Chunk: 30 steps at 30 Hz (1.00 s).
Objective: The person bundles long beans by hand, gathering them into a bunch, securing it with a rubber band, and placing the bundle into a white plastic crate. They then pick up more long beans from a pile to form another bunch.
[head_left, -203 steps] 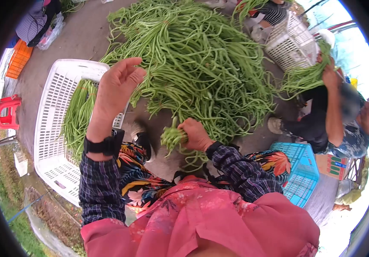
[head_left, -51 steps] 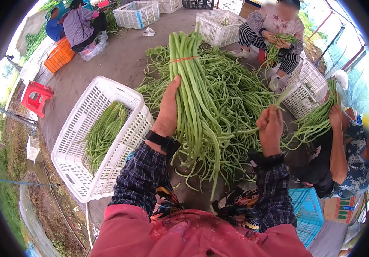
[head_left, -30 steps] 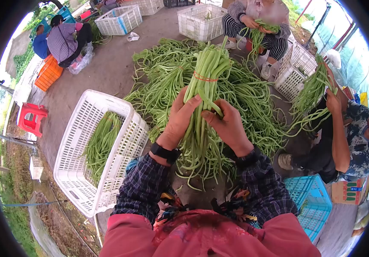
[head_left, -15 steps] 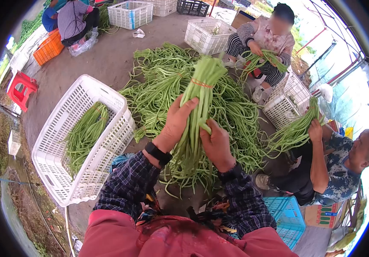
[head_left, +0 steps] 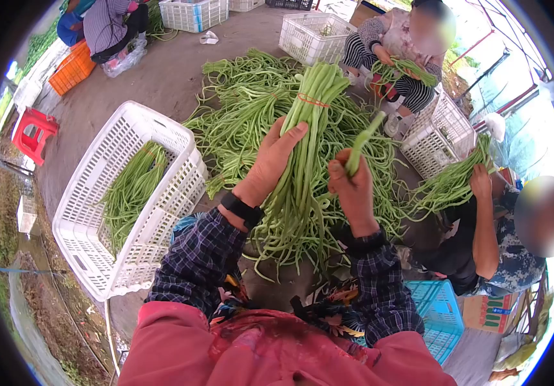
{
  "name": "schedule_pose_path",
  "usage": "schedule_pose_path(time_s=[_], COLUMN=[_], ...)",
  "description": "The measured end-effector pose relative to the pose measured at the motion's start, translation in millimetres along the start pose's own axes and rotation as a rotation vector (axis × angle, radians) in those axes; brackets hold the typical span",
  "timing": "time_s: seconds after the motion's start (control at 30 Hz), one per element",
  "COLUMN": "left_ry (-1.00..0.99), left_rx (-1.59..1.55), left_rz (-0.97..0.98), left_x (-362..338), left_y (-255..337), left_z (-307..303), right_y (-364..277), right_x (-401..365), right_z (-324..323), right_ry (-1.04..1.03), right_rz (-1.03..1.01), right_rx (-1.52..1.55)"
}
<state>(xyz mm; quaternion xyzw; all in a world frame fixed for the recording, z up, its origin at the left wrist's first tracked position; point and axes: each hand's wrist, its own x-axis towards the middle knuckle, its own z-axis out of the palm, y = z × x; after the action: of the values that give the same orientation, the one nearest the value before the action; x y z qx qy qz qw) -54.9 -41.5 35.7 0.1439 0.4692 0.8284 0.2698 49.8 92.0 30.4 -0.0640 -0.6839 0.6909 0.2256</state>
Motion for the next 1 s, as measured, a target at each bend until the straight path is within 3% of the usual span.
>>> schedule_pose_path(time_s=[0.13, 0.27, 0.43, 0.5, 0.6, 0.7, 0.73, 0.77, 0.83, 0.87, 0.93, 1.0], left_ry=[-0.067, -0.045, -0.018, 0.093, 0.132, 0.219, 0.222, 0.227, 0.229, 0.202, 0.178, 0.120], left_rx=[0.041, 0.220, 0.188, 0.091, -0.002, 0.016, -0.094, -0.205, -0.286, -0.281, -0.280, -0.227], left_rz=[0.156, 0.158, 0.153, 0.090, 0.077, 0.116, 0.055, -0.003, -0.016, -0.001, 0.010, -0.017], left_x=[0, 6, 7, 10, 11, 17, 20, 23, 22, 20, 15, 12], left_y=[-13, -18, -17, -21, -24, -17, -12, -7, 1, 3, 4, 1], left_z=[9, 1, 5, 3, 2, -10, -17, -22, -29, -31, -32, -31], right_y=[1, 3, 0, 0, -2, 1, 8, 9, 8, -2, -14, -21], right_x=[5, 10, 8, 9, 8, -7, -13, -18, -23, -21, -16, -11], right_z=[19, 17, 14, 14, 21, 22, 21, 17, 1, -10, -29, -38], right_ry=[-0.045, -0.061, -0.009, 0.011, -0.105, -0.254, -0.256, -0.263, -0.403, -0.320, -0.106, -0.056], right_rz=[-0.120, -0.132, 0.032, 0.065, -0.242, -0.165, -0.326, -0.323, 0.022, 0.201, 0.238, 0.160], right_rx=[-0.320, -0.241, -0.171, -0.162, -0.509, -0.694, -0.754, -0.751, -0.232, -0.097, 0.341, 0.441])
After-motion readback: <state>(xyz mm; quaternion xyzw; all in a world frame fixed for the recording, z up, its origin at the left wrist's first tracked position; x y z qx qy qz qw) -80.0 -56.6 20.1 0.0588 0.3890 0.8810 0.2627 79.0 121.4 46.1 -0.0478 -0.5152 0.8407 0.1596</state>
